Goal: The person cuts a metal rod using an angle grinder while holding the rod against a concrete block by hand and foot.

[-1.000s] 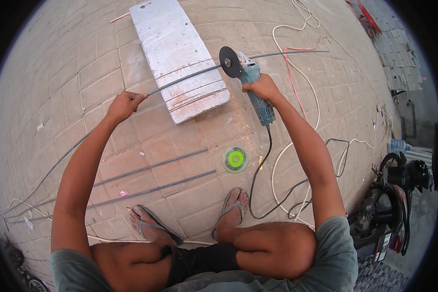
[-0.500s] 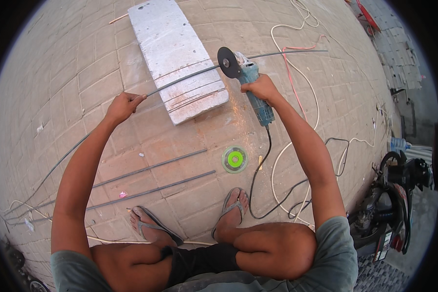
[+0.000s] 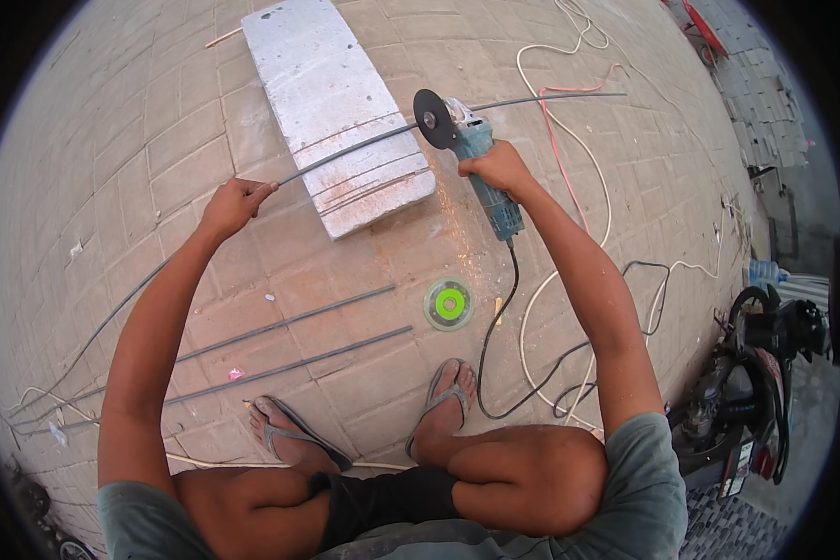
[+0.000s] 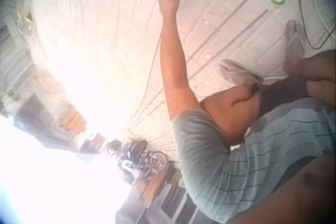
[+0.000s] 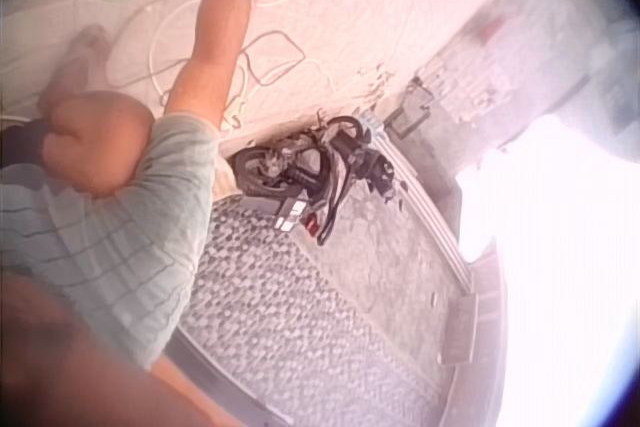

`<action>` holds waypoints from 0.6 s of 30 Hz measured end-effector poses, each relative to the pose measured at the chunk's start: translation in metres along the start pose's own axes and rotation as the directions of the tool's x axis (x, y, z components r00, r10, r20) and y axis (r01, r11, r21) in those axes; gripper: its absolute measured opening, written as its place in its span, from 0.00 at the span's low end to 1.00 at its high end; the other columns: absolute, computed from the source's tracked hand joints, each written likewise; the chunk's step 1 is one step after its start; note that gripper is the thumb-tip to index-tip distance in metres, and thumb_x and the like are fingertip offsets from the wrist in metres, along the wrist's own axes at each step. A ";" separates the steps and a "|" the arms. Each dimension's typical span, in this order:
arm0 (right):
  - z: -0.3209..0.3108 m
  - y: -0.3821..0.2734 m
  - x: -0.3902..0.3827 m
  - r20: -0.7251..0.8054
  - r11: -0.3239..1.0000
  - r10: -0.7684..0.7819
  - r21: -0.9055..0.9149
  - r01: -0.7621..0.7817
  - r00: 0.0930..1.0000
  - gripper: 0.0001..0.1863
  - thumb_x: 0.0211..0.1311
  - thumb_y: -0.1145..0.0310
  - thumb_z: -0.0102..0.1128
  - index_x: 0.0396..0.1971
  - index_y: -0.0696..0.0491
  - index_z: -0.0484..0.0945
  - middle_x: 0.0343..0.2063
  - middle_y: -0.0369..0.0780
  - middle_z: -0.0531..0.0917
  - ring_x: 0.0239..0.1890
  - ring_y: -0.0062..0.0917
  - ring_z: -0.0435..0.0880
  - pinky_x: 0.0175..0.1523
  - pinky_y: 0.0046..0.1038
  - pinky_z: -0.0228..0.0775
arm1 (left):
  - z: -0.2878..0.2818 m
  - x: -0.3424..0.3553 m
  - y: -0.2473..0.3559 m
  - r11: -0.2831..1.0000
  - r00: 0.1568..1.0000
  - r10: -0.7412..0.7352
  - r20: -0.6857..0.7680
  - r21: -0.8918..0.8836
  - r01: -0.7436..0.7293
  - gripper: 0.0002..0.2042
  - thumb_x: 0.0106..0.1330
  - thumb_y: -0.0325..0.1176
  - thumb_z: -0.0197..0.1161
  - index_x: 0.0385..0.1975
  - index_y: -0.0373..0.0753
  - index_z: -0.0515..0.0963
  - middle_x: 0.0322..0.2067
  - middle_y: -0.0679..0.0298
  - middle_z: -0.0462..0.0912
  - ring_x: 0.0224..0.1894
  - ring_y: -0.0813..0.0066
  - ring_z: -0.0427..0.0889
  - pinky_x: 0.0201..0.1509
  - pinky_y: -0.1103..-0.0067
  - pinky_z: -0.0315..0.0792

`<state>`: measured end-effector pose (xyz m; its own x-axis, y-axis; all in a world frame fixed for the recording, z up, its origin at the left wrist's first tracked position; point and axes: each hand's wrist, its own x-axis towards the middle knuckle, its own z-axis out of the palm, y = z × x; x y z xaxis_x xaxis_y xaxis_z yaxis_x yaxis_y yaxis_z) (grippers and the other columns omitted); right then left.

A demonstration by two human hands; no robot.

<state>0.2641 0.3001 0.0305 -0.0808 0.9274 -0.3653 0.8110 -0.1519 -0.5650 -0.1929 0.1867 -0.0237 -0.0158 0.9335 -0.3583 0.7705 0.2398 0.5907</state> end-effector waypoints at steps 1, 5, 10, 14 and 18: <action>0.001 -0.001 -0.001 -0.003 1.000 0.005 -0.012 -0.005 1.000 0.25 0.36 0.56 0.78 0.26 0.65 0.84 0.27 0.51 0.87 0.30 0.37 0.87 0.39 0.34 0.79 | 0.000 -0.001 0.001 1.000 1.000 0.013 -0.018 -0.019 -0.013 0.32 0.73 0.59 0.62 0.22 0.31 0.82 0.15 0.62 0.77 0.20 0.76 0.73 0.29 0.71 0.68; -0.006 0.006 -0.001 -0.023 1.000 0.025 -0.018 -0.026 0.999 0.25 0.36 0.56 0.78 0.26 0.65 0.84 0.28 0.51 0.87 0.31 0.37 0.88 0.39 0.34 0.79 | 0.003 0.004 0.010 1.000 1.000 0.004 0.001 0.000 -0.004 0.29 0.72 0.62 0.61 0.36 0.37 0.90 0.18 0.59 0.81 0.23 0.69 0.81 0.34 0.69 0.74; 0.001 -0.004 0.001 0.004 0.999 0.028 -0.024 -0.028 1.000 0.26 0.36 0.56 0.78 0.28 0.66 0.85 0.31 0.52 0.88 0.34 0.39 0.89 0.42 0.34 0.80 | -0.001 0.000 -0.005 1.000 1.000 -0.018 0.003 -0.024 0.018 0.30 0.73 0.60 0.61 0.25 0.34 0.84 0.16 0.61 0.78 0.21 0.72 0.77 0.31 0.69 0.71; -0.004 0.004 0.002 -0.005 0.997 0.060 -0.056 -0.060 0.998 0.27 0.35 0.55 0.79 0.27 0.66 0.86 0.33 0.54 0.89 0.36 0.42 0.90 0.43 0.35 0.80 | 0.002 0.002 0.008 1.000 1.000 -0.020 0.021 -0.012 0.020 0.30 0.73 0.59 0.61 0.24 0.33 0.83 0.16 0.62 0.77 0.20 0.73 0.76 0.31 0.70 0.70; -0.005 0.002 -0.001 0.016 0.998 0.052 -0.044 -0.052 0.998 0.27 0.35 0.55 0.79 0.27 0.65 0.86 0.33 0.54 0.89 0.36 0.42 0.90 0.43 0.35 0.81 | 0.003 0.000 0.007 0.998 1.000 0.010 -0.004 -0.060 -0.010 0.29 0.75 0.56 0.61 0.22 0.34 0.81 0.14 0.67 0.71 0.20 0.79 0.70 0.28 0.73 0.66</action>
<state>0.2688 0.3005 0.0339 -0.0476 0.9124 -0.4064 0.8388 -0.1844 -0.5123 -0.1854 0.1880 -0.0218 -0.0110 0.9370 -0.3492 0.7308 0.2459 0.6368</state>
